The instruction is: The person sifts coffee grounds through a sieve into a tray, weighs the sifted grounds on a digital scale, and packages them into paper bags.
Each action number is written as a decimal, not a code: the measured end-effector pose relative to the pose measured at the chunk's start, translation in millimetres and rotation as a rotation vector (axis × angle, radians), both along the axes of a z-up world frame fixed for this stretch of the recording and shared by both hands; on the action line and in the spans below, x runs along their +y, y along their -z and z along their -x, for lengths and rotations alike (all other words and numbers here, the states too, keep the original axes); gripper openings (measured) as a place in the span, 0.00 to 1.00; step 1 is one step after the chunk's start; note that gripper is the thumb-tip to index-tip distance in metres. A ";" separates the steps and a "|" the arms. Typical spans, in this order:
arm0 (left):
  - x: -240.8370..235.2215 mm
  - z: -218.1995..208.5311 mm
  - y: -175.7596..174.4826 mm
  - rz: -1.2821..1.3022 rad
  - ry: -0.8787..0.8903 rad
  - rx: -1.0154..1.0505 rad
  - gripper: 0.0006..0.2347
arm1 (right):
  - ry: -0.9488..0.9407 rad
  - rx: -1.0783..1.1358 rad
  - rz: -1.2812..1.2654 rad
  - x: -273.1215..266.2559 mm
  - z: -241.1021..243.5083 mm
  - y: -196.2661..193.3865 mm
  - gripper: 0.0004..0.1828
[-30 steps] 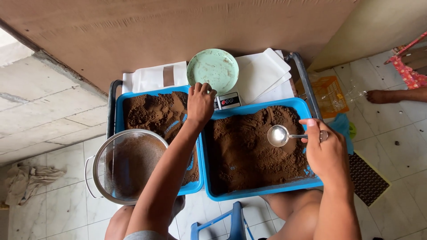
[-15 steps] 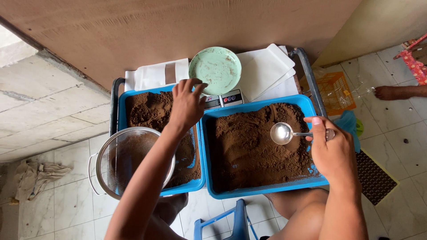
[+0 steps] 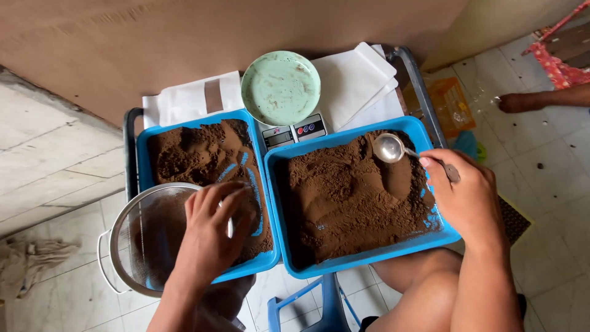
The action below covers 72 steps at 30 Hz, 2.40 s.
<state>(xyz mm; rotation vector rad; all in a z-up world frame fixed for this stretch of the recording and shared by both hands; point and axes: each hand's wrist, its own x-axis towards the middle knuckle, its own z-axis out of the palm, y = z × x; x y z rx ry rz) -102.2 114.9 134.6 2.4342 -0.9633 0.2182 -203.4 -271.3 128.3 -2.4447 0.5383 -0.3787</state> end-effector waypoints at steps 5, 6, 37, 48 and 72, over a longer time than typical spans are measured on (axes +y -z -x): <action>-12.4 19.3 7.9 -0.128 0.180 0.021 0.18 | -0.041 0.013 0.104 -2.0 -8.2 14.3 0.11; -14.5 23.7 11.2 -0.179 0.225 0.051 0.19 | -0.016 0.059 0.129 -1.6 -9.9 16.5 0.12; -53.7 4.9 72.8 -0.228 -0.103 -0.056 0.26 | -0.256 0.238 -0.677 29.1 -63.0 45.3 0.15; -57.2 -10.2 81.2 -0.199 -0.215 -0.067 0.28 | -0.320 -0.015 -0.750 15.4 -95.3 58.2 0.15; -49.2 -21.5 65.3 -0.063 -0.306 0.017 0.26 | -0.460 -0.401 0.188 82.7 -234.1 68.6 0.10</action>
